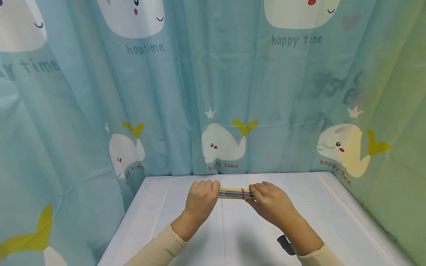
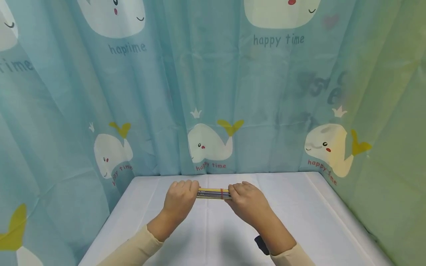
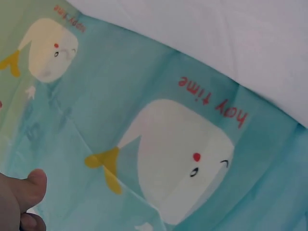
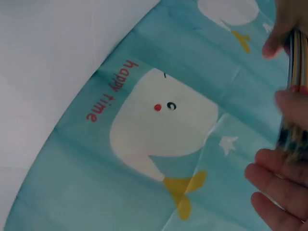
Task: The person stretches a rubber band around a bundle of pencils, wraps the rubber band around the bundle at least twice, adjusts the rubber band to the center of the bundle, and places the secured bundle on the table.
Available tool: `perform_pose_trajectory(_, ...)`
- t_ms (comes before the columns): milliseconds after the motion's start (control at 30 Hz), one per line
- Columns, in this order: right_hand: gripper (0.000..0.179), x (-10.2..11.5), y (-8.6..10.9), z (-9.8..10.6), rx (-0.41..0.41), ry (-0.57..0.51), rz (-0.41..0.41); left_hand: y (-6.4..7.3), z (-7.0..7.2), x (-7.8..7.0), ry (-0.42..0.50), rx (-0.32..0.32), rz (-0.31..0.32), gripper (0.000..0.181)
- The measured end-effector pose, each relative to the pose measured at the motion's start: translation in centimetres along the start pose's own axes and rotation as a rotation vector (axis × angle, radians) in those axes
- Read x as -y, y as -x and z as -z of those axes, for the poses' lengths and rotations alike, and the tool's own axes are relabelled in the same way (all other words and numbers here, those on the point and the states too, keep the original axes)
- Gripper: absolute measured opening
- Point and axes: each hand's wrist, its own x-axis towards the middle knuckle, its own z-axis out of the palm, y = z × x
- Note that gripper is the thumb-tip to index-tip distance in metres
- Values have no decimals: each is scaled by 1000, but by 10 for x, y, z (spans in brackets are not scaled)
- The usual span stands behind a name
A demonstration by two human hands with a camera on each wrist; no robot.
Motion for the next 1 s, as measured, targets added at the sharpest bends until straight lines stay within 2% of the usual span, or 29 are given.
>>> perform_pose_trajectory(100,30,2,-6,-2,-35,33,71,-4,1,-1,-1,-20,-5,31)
perform_pose_trajectory(233,35,9,-16,-2,-99,23,137,-6,-2,-9,14,-28,-15,32)
perform_pose_trajectory(333,42,17,-23,-2,-103,16,139,-8,-5,-15,11,-34,-19,30)
perform_pose_trajectory(400,47,21,-27,-3,-83,23,121,-9,-5,-17,7,-29,-15,28)
perform_pose_trajectory(567,71,20,-22,0,9,55,-39,-5,-4,-9,12,25,26,20)
perform_pose_trajectory(633,75,15,-16,3,25,84,-88,-4,-3,-3,11,48,37,18)
perform_pose_trajectory(733,63,8,-11,6,18,127,-94,-3,-2,3,4,69,48,19)
perform_pose_trajectory(867,37,5,-11,8,-19,126,-18,-4,-2,4,7,58,34,21)
perform_pose_trajectory(1000,31,9,-16,8,-41,139,42,-5,-3,-3,18,17,16,25)
